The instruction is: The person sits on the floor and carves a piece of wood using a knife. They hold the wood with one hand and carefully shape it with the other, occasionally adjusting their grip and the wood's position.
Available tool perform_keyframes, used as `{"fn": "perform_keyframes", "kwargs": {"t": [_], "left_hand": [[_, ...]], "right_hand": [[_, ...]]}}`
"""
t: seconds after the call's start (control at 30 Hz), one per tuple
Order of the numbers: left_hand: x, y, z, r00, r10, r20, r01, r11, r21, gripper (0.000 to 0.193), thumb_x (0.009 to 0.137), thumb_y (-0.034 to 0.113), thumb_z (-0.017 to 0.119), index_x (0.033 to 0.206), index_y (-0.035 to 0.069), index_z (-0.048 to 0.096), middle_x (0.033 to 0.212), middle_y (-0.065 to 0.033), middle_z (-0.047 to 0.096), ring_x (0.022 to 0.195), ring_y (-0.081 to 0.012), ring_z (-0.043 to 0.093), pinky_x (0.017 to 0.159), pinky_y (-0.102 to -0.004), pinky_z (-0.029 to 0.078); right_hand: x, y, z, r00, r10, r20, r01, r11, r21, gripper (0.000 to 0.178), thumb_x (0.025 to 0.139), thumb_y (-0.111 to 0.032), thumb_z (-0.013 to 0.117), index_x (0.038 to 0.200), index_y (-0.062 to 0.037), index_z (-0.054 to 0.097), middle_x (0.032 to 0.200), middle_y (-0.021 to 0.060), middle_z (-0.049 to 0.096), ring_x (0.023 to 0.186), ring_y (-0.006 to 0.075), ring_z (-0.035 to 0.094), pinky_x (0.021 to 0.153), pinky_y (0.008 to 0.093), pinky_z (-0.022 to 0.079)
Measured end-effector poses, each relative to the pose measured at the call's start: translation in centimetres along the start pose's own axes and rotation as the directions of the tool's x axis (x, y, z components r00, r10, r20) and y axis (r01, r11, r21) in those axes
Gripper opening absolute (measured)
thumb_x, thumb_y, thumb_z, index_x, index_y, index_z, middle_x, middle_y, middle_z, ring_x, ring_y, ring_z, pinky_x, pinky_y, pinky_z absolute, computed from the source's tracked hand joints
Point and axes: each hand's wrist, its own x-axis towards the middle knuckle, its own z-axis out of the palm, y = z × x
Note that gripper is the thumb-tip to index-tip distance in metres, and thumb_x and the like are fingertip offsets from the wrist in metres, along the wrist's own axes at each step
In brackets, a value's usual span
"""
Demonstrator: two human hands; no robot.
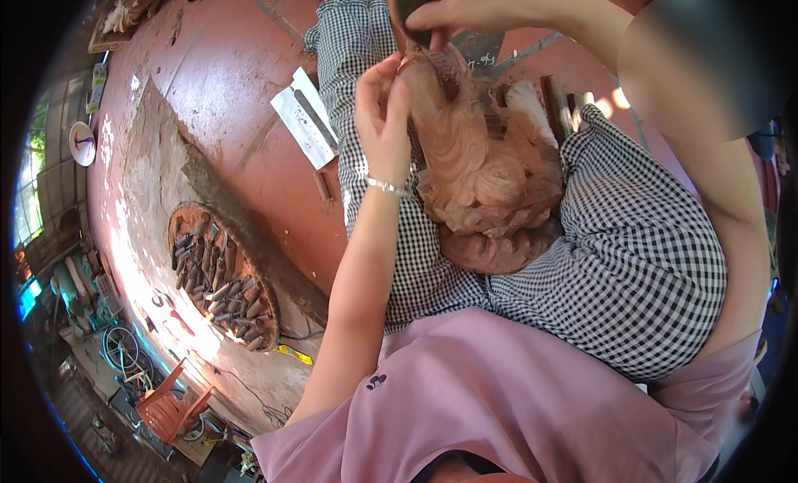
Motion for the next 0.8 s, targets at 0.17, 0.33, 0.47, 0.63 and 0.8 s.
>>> {"fn": "perform_keyframes", "kwargs": {"t": [0.17, 0.33, 0.47, 0.63, 0.8], "left_hand": [[-2.6, 1.0, 0.8, 0.978, -0.141, 0.152, 0.143, 0.99, -0.002, 0.068, 0.086, 0.007, 0.062, 0.145, 0.003, 0.027, 0.139, -0.0169, 0.043, 0.128, -0.0252, 0.047, 0.107, -0.0382, 0.04], [-1.2, 1.0, 1.6, 0.996, -0.081, 0.04, 0.07, 0.972, 0.223, 0.052, 0.091, 0.011, 0.063, 0.137, 0.003, 0.042, 0.125, -0.0136, 0.054, 0.109, -0.0182, 0.058, 0.09, -0.0292, 0.05], [-0.8, 1.0, 1.8, 0.997, -0.08, 0.002, 0.077, 0.974, 0.212, 0.04, 0.094, 0.017, 0.061, 0.13, 0.003, 0.05, 0.123, -0.0124, 0.056, 0.107, -0.0166, 0.058, 0.088, -0.0277, 0.049], [0.1, -1.8, 0.5, 0.992, -0.126, -0.023, 0.125, 0.992, -0.03, 0.032, 0.102, 0.023, 0.048, 0.126, 0.003, 0.055, 0.124, -0.0086, 0.056, 0.112, -0.015, 0.055, 0.095, -0.0291, 0.045], [-0.2, -1.1, 1.3, 0.999, -0.034, -0.037, 0.036, 0.998, 0.045, 0.033, 0.099, 0.022, 0.052, 0.126, 0.003, 0.053, 0.124, -0.0097, 0.056, 0.115, -0.0173, 0.052, 0.101, -0.0318, 0.041]], "right_hand": [[-2.5, 3.1, -2.2, 0.97, 0.189, -0.154, -0.139, 0.949, 0.284, 0.015, 0.088, -0.007, 0.06, 0.099, 0.0022, 0.06, 0.088, 0.0093, 0.065, 0.077, 0.0177, 0.067, 0.07, 0.0305, 0.055], [-3.5, 3.5, -1.9, 0.956, 0.251, -0.156, -0.203, 0.942, 0.268, 0.016, 0.089, -0.01, 0.063, 0.1, 0.0013, 0.061, 0.087, 0.0089, 0.067, 0.074, 0.0165, 0.067, 0.07, 0.0292, 0.054], [-4.1, 4.1, -1.6, 0.942, 0.282, -0.182, -0.239, 0.944, 0.228, 0.019, 0.09, -0.012, 0.065, 0.102, 0.0014, 0.06, 0.087, 0.0095, 0.067, 0.074, 0.0162, 0.067, 0.068, 0.0298, 0.055], [-4.6, 5.1, -0.9, 0.923, 0.328, -0.2, -0.281, 0.931, 0.232, 0.022, 0.09, -0.013, 0.067, 0.103, 0.0021, 0.059, 0.087, 0.0095, 0.066, 0.077, 0.0155, 0.067, 0.068, 0.0292, 0.056], [-5.1, 6.2, -1.2, 0.916, 0.338, -0.215, -0.309, 0.938, 0.159, 0.021, 0.09, -0.015, 0.068, 0.101, 0.0013, 0.061, 0.085, 0.0071, 0.065, 0.077, 0.014, 0.065, 0.066, 0.028, 0.055]]}}
